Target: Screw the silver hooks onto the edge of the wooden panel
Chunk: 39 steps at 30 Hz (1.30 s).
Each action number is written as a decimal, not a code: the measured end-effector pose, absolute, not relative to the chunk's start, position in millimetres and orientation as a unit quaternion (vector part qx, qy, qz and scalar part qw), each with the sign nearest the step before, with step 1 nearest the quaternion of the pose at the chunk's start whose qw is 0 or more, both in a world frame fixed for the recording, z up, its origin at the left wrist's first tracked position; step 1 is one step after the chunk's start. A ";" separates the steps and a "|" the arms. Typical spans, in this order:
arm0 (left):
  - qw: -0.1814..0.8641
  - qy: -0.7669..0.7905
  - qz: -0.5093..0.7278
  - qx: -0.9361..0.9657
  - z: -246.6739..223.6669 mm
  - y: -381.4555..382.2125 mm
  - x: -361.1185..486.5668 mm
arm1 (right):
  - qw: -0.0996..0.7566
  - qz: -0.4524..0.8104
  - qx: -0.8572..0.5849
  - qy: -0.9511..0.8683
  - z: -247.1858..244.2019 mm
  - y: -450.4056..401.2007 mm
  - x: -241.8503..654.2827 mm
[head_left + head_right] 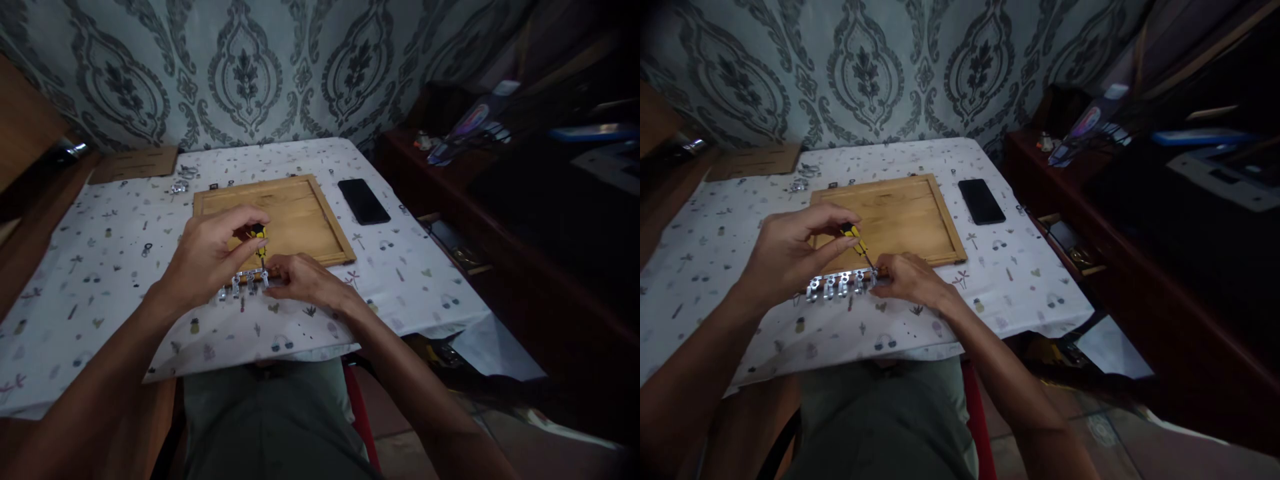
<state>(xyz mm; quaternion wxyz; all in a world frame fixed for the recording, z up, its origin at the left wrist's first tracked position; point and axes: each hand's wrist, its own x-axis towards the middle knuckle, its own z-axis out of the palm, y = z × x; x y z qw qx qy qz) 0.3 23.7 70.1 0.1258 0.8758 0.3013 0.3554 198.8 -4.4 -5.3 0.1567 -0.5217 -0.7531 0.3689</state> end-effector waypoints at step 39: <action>0.118 0.327 0.379 0.857 66.9 22.6 2.4 | 0.155 0.375 -0.521 -0.751 -4.4 -5.9 200.6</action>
